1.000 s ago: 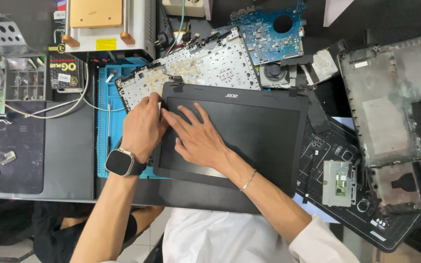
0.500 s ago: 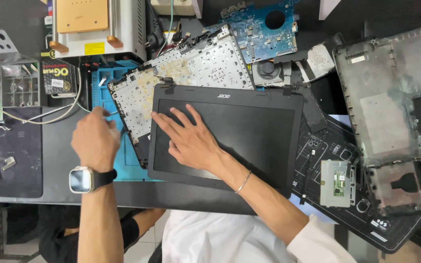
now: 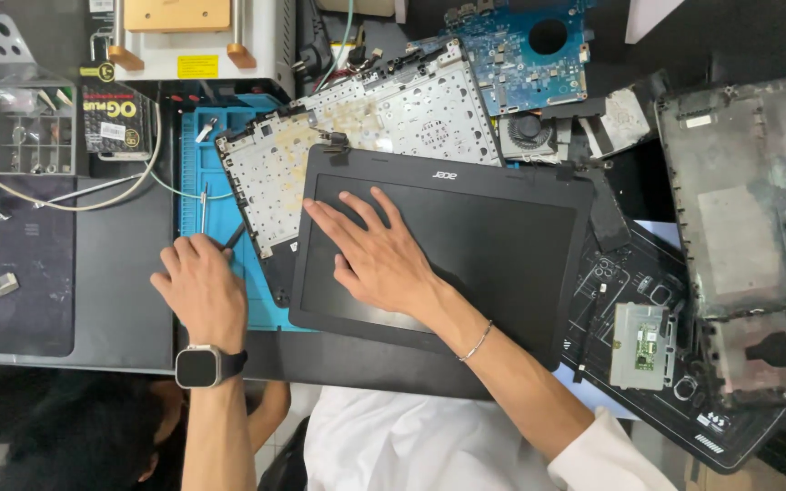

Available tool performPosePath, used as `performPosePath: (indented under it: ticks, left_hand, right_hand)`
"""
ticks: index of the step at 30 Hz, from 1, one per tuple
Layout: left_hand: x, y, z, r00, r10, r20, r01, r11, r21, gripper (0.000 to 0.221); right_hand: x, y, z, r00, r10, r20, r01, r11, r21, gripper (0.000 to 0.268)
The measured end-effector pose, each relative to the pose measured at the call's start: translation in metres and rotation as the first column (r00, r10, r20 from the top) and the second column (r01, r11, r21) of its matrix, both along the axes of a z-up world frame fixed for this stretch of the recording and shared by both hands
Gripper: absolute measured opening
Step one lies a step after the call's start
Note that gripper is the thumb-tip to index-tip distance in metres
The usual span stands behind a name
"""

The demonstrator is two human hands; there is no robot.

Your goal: The person works at a repair bench on a partially disassembled Acer laptop. They lift the screen assembly from the chassis, press along the screen, pry the bezel away with a spudger-like tool, separate the front frame, and handle the hinge and cable components while repositioning the panel.

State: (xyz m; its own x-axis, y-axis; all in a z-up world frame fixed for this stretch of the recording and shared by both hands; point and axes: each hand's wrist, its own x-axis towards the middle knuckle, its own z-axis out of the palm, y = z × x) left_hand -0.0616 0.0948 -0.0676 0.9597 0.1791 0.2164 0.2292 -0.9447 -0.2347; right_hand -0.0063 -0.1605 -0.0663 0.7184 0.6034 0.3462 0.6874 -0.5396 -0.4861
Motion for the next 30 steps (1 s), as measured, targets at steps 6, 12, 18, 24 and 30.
performPosePath:
  ticks: [6, 12, 18, 24, 30]
  left_hand:
    - [0.003, 0.011, 0.012, 0.990, -0.138, 0.006, 0.138, 0.990, -0.041, 0.011]
    - [0.011, 0.044, 0.029, 0.981, -0.172, -0.087, 0.171, 0.985, -0.025, 0.009]
    - [-0.001, 0.076, 0.055, 0.990, -0.111, -0.084, 0.098, 0.984, -0.146, 0.013]
    - [-0.023, 0.045, 0.113, 0.997, 0.042, 0.068, -0.004, 0.877, -0.481, 0.015]
    - [-0.012, -0.050, 0.089, 0.993, 0.117, -0.007, -0.074, 0.583, -0.809, 0.021]
  right_hand:
    - [0.002, 0.001, -0.003, 1.000, 0.005, -0.007, -0.005, 1.000, -0.011, 0.081]
    - [0.003, 0.002, -0.003, 1.000, 0.012, 0.002, -0.012, 1.000, -0.022, 0.079]
    - [0.008, -0.001, 0.006, 0.999, 0.029, 0.022, -0.028, 0.998, -0.062, 0.071]
    - [0.021, -0.014, -0.001, 0.997, 0.031, -0.068, -0.022, 0.990, 0.136, 0.049]
    - [0.034, -0.020, 0.005, 0.976, -0.211, 0.052, 0.202, 0.970, 0.134, 0.038]
